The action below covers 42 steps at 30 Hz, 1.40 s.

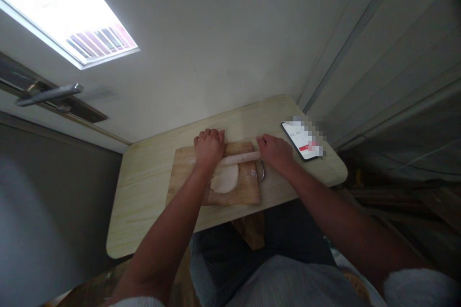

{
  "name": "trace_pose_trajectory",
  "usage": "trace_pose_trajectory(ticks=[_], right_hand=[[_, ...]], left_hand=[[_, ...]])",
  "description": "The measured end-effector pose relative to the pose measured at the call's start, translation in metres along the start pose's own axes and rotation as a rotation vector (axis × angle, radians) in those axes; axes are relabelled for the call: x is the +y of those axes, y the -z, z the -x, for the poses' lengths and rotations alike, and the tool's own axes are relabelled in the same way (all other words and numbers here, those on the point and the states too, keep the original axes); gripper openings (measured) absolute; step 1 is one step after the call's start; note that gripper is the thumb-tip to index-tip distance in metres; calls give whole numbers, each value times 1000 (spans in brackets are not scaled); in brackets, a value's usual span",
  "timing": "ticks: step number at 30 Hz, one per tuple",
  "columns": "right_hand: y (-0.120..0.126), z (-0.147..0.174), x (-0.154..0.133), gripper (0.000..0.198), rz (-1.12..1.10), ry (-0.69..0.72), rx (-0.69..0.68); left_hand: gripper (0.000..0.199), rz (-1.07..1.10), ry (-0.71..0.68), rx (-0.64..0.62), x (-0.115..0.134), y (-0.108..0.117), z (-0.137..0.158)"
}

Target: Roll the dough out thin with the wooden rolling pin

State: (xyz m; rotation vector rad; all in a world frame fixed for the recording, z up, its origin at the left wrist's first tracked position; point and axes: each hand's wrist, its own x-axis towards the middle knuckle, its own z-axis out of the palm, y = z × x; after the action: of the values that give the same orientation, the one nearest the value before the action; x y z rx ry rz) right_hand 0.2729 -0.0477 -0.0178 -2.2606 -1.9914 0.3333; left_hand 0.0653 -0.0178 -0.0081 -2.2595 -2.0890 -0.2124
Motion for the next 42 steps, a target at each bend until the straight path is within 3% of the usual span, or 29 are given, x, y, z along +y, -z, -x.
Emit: trace_pose_trajectory(ticks=[18,31,42], right_hand=[[0,38,9,46,61,122,-28],[-15,70,28,40,-70,279,115],[-10,46,15,39,-47,227,134]], left_hand=[[43,12,-42,9,7,14,37],[41,24,-51,27,14,24,73],[46,35,-36,14,8,16,48]])
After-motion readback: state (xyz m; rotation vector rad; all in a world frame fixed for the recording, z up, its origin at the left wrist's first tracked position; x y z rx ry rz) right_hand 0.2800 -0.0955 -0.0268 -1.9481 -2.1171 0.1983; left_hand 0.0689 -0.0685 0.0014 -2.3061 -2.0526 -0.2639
